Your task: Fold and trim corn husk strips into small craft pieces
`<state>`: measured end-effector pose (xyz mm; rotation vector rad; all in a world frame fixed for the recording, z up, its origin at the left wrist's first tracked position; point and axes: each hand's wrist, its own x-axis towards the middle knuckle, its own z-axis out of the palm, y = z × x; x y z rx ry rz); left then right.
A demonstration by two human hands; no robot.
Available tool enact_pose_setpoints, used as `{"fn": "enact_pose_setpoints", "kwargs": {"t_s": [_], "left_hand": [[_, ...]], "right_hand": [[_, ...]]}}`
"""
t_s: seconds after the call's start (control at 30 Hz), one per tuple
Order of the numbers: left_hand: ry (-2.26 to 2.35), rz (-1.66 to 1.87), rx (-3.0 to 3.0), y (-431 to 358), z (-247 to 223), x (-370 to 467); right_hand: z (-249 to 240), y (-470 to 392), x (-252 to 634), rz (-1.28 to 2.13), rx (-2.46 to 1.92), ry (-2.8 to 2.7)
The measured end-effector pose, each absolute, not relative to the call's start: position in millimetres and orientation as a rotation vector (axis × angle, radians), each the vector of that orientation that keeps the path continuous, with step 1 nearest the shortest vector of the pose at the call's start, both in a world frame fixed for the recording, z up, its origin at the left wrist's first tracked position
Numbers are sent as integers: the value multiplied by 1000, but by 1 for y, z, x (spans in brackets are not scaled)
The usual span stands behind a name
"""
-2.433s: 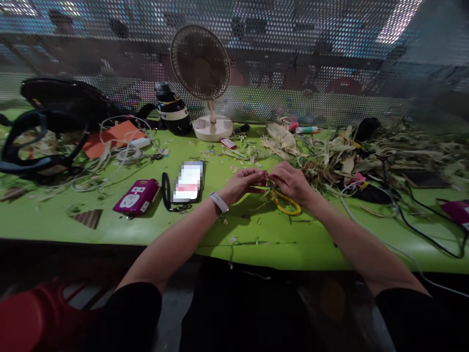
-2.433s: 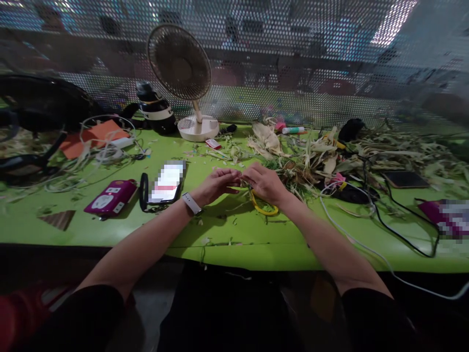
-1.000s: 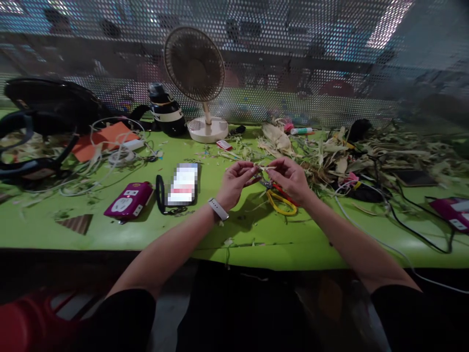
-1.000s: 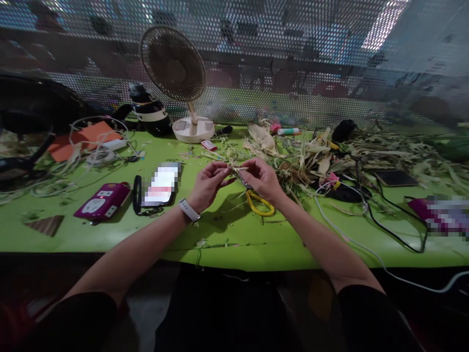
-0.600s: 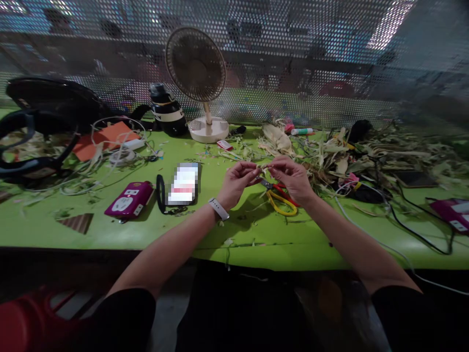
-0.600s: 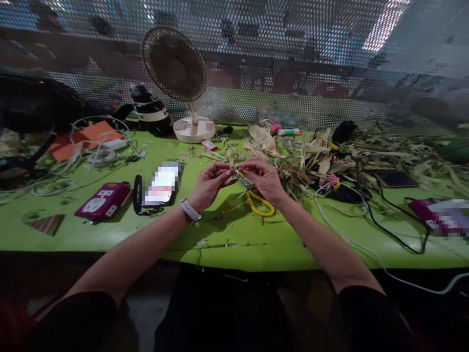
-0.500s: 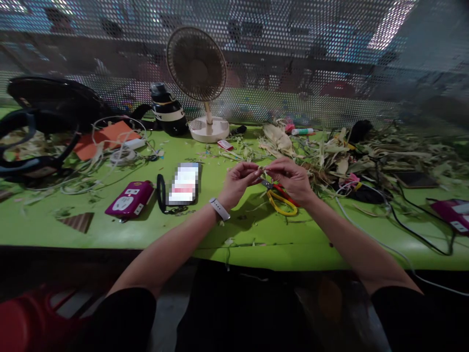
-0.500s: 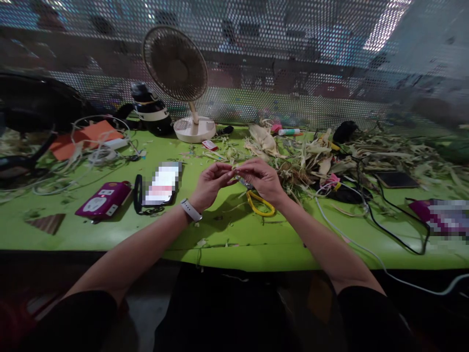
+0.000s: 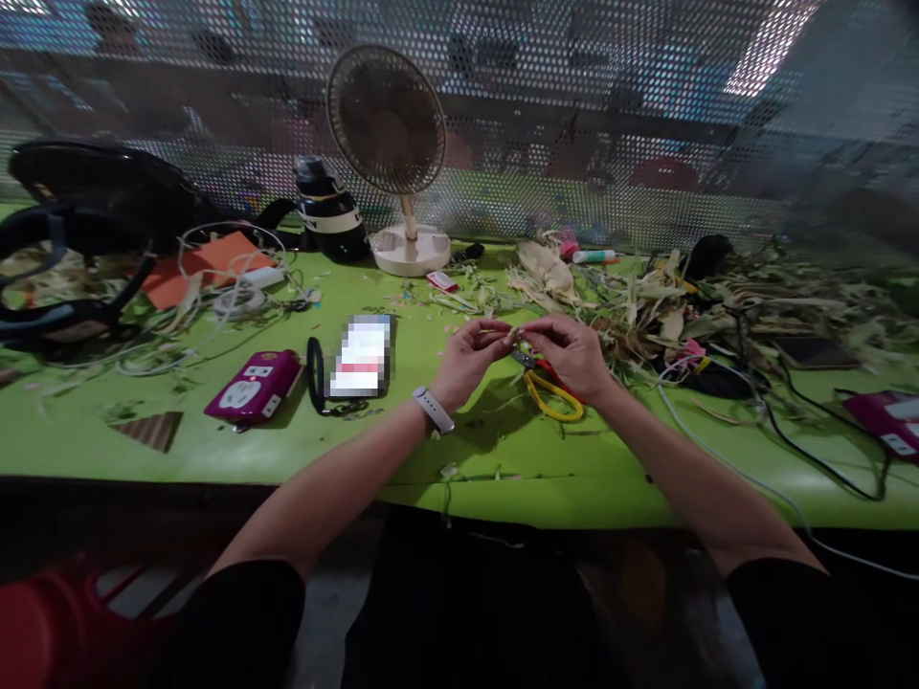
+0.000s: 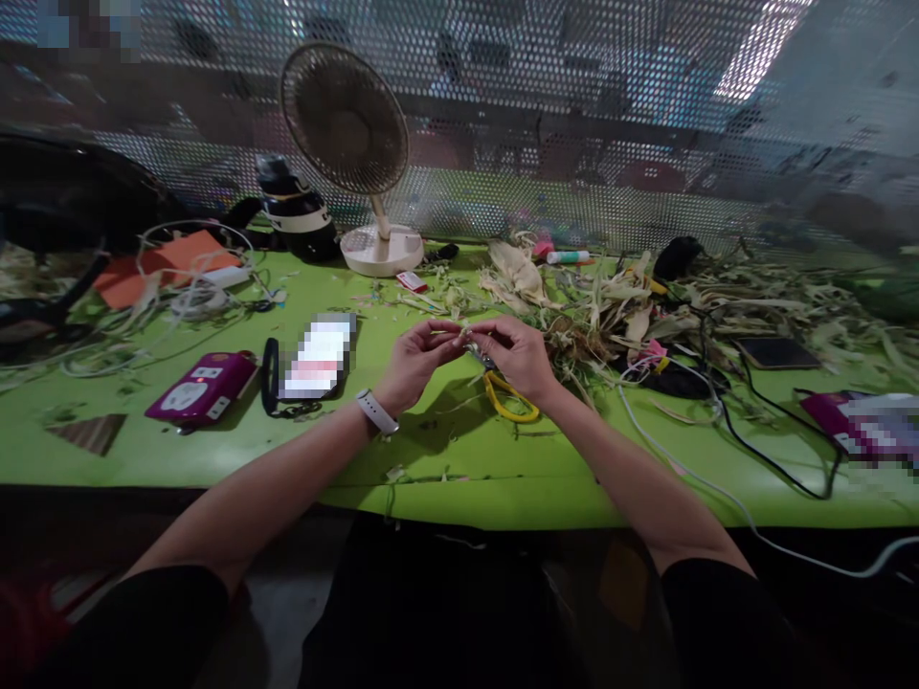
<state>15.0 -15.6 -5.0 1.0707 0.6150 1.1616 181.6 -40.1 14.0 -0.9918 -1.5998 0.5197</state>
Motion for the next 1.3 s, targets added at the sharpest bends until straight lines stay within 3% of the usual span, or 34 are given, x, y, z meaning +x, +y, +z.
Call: {"fn": "enact_pose_setpoints", "kwargs": {"t_s": [0.67,1.3], "left_hand": [[639,1194,1103,-14,-9,18],[699,1276,1377,-11,-18,18]], "right_hand": [[14,-46,179,55,-1078,-1783],[16,-44,184,260,-1205,-1860]]}}
